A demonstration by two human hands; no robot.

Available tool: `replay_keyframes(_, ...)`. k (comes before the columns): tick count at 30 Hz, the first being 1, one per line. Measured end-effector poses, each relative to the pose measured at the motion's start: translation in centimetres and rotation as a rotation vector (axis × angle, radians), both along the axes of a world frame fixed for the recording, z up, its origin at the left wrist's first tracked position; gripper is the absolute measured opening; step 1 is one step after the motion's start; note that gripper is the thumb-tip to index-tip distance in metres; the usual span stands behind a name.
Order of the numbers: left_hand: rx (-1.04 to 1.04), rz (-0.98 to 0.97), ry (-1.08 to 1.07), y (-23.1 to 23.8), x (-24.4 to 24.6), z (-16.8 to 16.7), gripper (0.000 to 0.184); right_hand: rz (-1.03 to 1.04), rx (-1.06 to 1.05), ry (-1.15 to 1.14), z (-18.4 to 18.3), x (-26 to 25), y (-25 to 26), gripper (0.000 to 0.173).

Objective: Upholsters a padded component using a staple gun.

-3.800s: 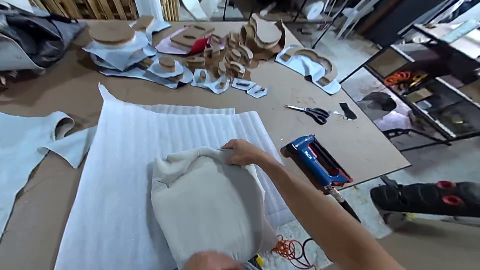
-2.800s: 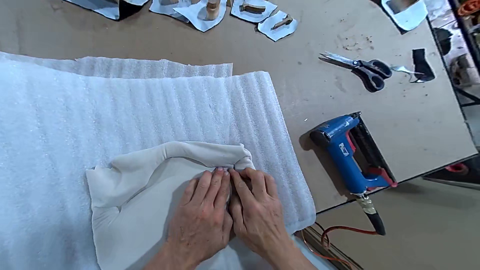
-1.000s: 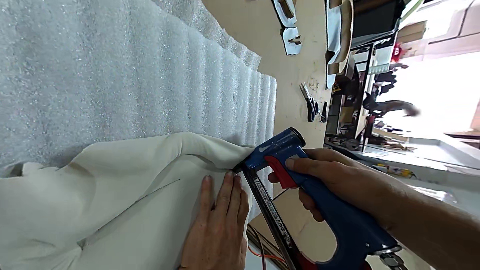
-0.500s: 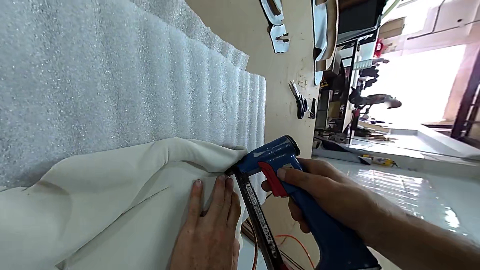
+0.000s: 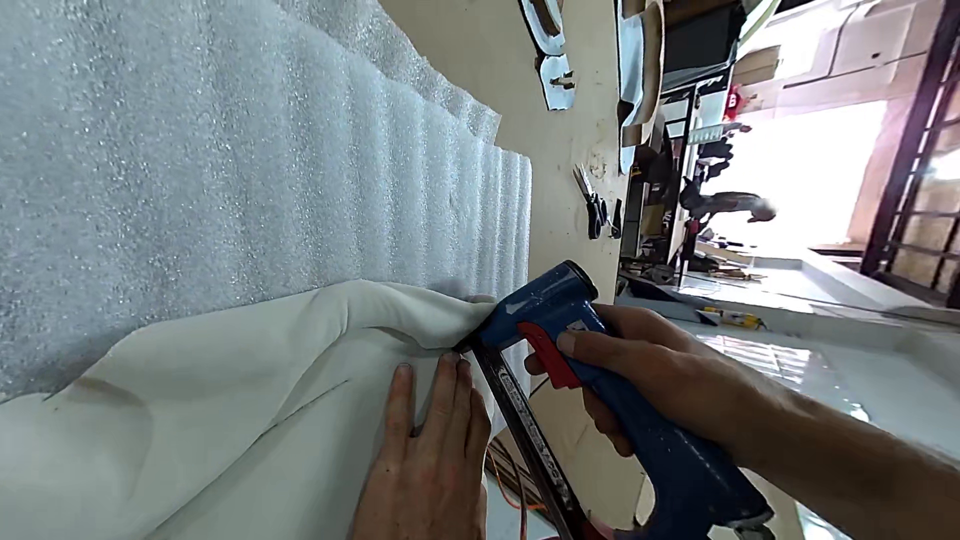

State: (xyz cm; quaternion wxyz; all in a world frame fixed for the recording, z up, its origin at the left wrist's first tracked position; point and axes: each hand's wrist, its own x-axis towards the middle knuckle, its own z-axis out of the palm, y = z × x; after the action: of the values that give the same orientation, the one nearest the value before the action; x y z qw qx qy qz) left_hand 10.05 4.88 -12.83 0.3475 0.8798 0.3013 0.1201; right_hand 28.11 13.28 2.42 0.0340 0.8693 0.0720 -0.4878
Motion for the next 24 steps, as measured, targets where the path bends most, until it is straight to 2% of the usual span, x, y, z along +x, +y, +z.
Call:
replay_keyframes(4,-0.008,-0.009,-0.001,-0.1,0.1,0.0,0.060,0.122,0.106,-0.030,0.0,-0.4,-1.8,0.024)
replay_keyframes(13,0.025,-0.009,0.031,-0.4,0.2,0.1,0.059,0.131,0.166,0.011,-0.1,0.2,-2.6,0.023)
replay_keyframes(24,0.043,0.013,0.021,-0.5,0.5,-0.1,0.058,0.106,-0.035,0.029,-0.7,0.4,1.7,0.025)
